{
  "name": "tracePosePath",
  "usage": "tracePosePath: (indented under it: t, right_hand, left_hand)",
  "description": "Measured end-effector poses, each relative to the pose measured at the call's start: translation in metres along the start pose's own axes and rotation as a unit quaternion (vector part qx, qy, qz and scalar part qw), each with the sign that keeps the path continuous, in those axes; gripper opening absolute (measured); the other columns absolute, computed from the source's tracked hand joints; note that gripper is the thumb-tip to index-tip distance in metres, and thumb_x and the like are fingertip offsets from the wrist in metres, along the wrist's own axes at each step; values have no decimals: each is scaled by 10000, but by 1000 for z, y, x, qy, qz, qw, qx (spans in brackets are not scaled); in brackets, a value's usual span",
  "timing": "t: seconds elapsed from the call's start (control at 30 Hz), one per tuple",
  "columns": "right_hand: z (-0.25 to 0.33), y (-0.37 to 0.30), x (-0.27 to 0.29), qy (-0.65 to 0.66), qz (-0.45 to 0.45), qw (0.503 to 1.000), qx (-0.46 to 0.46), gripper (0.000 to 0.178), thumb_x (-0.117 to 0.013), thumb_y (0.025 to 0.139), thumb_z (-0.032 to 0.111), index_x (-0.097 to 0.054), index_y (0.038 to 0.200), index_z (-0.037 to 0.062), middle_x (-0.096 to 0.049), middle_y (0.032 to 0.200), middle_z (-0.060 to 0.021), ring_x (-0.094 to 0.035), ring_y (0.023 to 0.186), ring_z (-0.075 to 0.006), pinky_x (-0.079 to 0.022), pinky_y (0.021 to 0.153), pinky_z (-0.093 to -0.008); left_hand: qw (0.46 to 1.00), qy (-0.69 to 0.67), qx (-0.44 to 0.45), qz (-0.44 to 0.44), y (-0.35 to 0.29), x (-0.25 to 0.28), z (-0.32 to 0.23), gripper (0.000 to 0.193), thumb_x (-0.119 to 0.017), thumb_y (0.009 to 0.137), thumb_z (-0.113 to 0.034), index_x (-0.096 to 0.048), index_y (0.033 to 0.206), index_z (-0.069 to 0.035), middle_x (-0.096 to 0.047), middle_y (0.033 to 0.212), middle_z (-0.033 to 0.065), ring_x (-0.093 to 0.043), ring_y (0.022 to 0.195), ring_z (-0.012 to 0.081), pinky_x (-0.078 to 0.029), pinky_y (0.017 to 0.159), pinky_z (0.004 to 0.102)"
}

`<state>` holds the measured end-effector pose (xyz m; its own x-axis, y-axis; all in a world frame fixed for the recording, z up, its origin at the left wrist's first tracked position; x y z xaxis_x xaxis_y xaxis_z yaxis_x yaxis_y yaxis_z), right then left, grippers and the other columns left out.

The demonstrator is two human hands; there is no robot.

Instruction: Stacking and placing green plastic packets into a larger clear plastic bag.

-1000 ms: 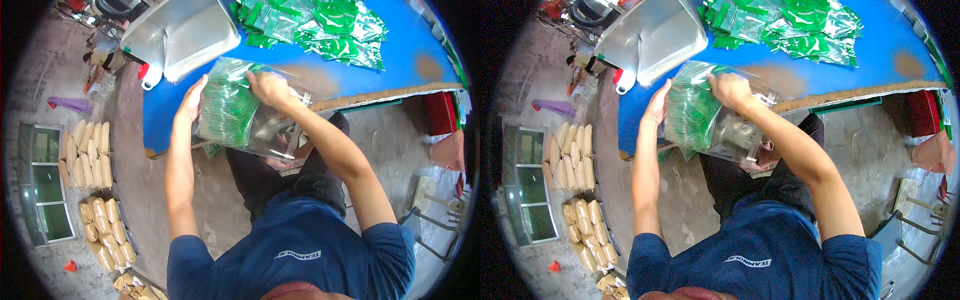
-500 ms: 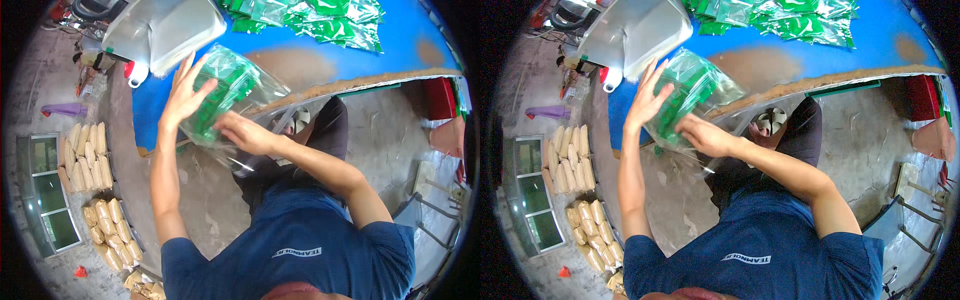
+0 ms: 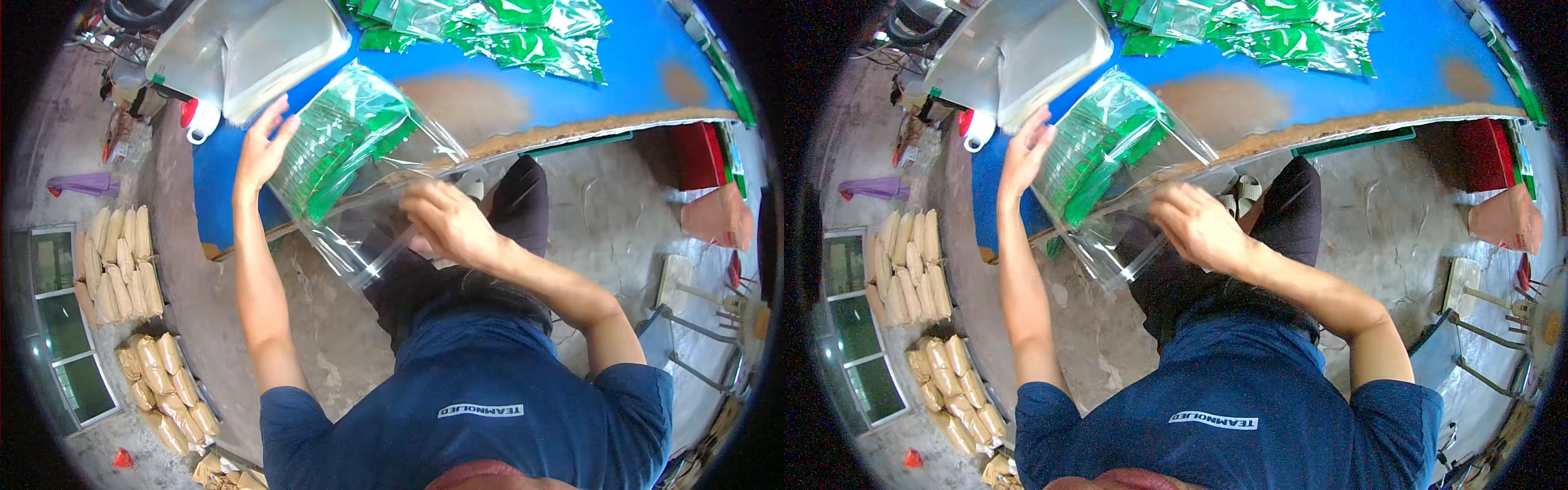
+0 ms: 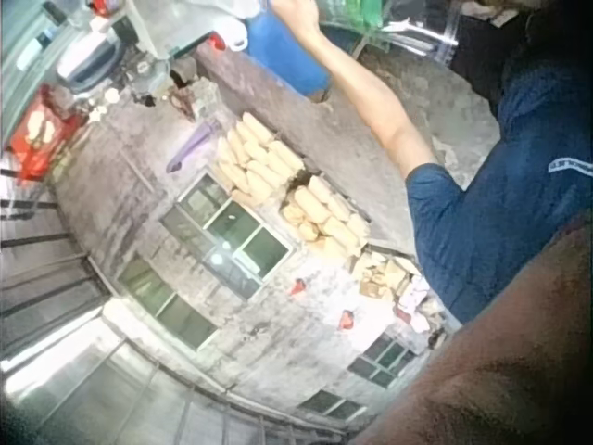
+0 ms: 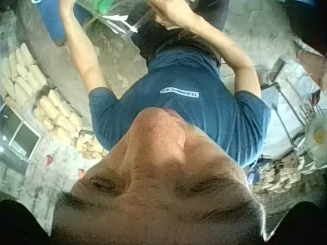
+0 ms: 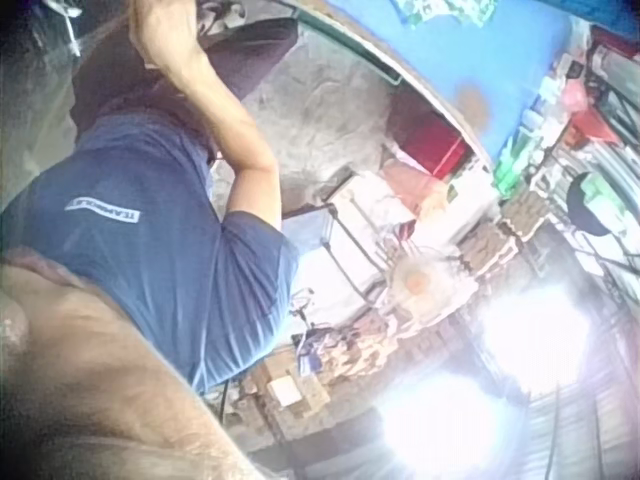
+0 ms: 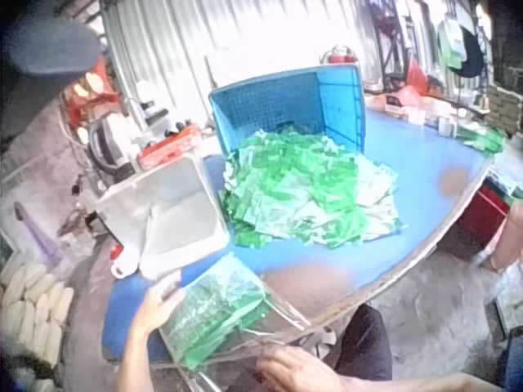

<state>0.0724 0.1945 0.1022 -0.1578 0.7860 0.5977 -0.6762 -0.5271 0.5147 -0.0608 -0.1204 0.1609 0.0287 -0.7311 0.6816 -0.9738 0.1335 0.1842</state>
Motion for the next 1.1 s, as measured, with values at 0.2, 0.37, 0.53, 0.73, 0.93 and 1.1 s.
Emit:
tracePosePath:
  t: [0.2,0.37,0.53,0.73,0.93,1.1]
  right_hand:
    - [-22,19,-29,-231,44,971,-42,559,-650,902,250,-489,1359,-29,-467,1439,-218,-399,1381,-383,-315,1155,-482]
    - [-25,16,4,-242,10,963,-114,691,-593,941,380,-392,1452,-39,-337,1518,-295,-287,1437,-454,-224,1194,-533]
    - [-26,-1,-3,-254,86,960,-84,662,-585,951,353,-407,1430,-68,-369,1496,-293,-303,1432,-439,-225,1196,-512]
    - [-40,37,-28,-250,22,966,-66,643,-515,976,379,-459,1373,-124,-443,1449,-295,-360,1412,-405,-244,1191,-497]
    - [-58,55,-28,-216,-3,976,-23,578,-584,932,321,-505,1289,-127,-477,1400,-295,-406,1365,-430,-294,1165,-500]
    - [-39,37,-18,-227,46,971,-60,605,-579,943,353,-483,1351,-83,-473,1398,-304,-403,1363,-439,-283,1165,-523]
  left_hand:
    - [986,25,107,127,34,-9,25,702,-782,853,-418,-568,1371,5,-647,1260,222,-614,1177,258,-452,1024,366]
    - [958,67,163,226,53,1,14,741,-780,850,-442,-556,1364,42,-678,1200,192,-635,1121,220,-466,985,339]
    - [956,1,139,260,55,-1,30,663,-695,932,-426,-530,1407,7,-652,1272,148,-598,1179,197,-432,1029,327]
    - [952,-110,73,276,77,-24,22,691,-659,962,-427,-456,1473,-8,-541,1428,73,-478,1308,153,-338,1112,300]
    - [914,-218,87,329,64,-32,13,650,-641,988,-306,-391,1509,-7,-507,1468,68,-444,1349,154,-318,1136,300]
    - [934,-190,76,294,56,-36,16,645,-629,995,-278,-368,1517,-5,-487,1484,63,-452,1346,160,-328,1136,304]
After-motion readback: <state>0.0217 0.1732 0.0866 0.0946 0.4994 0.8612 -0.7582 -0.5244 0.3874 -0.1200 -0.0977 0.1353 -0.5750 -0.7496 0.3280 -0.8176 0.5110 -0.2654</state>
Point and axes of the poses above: each hand's wrist, its own y-axis towards the middle knuckle, its own x-axis out of the back of the hand, z = x × y, the point moved 2 cm from there along y, towards the middle knuckle
